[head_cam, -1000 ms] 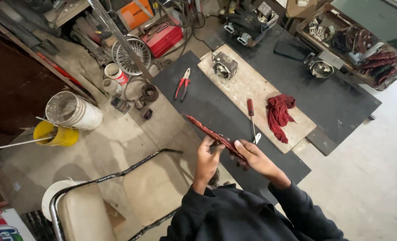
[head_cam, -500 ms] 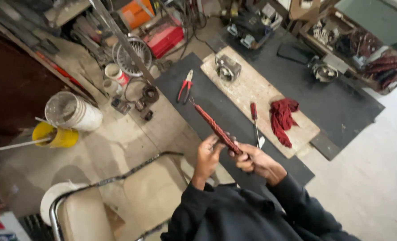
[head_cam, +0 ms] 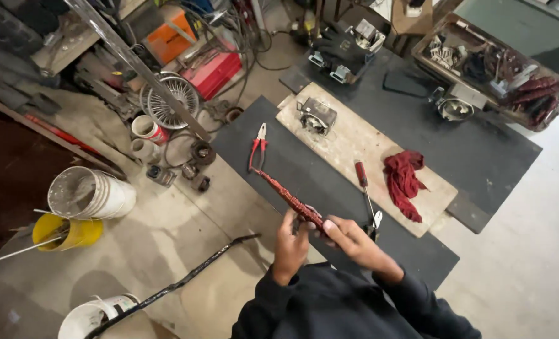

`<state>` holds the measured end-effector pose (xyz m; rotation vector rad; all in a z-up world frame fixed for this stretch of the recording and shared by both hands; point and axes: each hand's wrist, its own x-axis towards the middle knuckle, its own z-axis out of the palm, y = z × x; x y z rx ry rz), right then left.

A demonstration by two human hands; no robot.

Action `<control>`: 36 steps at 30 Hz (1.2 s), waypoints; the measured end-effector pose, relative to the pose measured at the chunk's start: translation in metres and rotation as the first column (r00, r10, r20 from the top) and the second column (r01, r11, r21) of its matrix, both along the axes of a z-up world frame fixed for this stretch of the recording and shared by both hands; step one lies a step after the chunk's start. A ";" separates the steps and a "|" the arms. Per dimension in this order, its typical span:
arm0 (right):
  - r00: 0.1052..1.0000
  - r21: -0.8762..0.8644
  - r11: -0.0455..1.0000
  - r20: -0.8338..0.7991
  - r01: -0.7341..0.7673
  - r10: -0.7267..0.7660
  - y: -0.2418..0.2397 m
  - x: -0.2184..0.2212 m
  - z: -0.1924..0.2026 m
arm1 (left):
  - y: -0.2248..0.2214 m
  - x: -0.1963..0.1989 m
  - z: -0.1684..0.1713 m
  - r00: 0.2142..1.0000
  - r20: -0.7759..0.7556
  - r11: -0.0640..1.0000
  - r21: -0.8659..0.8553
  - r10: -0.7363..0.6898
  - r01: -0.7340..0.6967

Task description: Repairing a mechanical component using pliers and a screwdriver on a workbench

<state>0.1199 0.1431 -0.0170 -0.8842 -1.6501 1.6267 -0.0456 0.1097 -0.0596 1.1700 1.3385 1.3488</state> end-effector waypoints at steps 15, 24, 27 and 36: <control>0.982 -0.613 0.790 0.145 -0.005 0.119 0.053 -0.021 -0.103 | 0.014 -0.069 0.027 0.908 0.286 0.947 -0.005 -0.306 0.320; 0.839 -0.825 0.509 -0.083 0.245 -0.538 0.228 -0.071 -0.213 | 0.011 -0.099 -0.003 0.706 0.703 0.995 0.087 -0.090 0.040; 0.813 -0.773 0.588 -0.171 0.240 -0.556 0.255 -0.068 -0.228 | 0.019 -0.132 -0.030 0.685 0.727 0.997 0.016 0.037 -0.071; 0.668 -0.895 0.409 -0.198 0.175 -0.718 0.294 -0.058 -0.316 | 0.036 -0.190 -0.123 0.683 0.713 0.986 -0.150 0.159 -0.073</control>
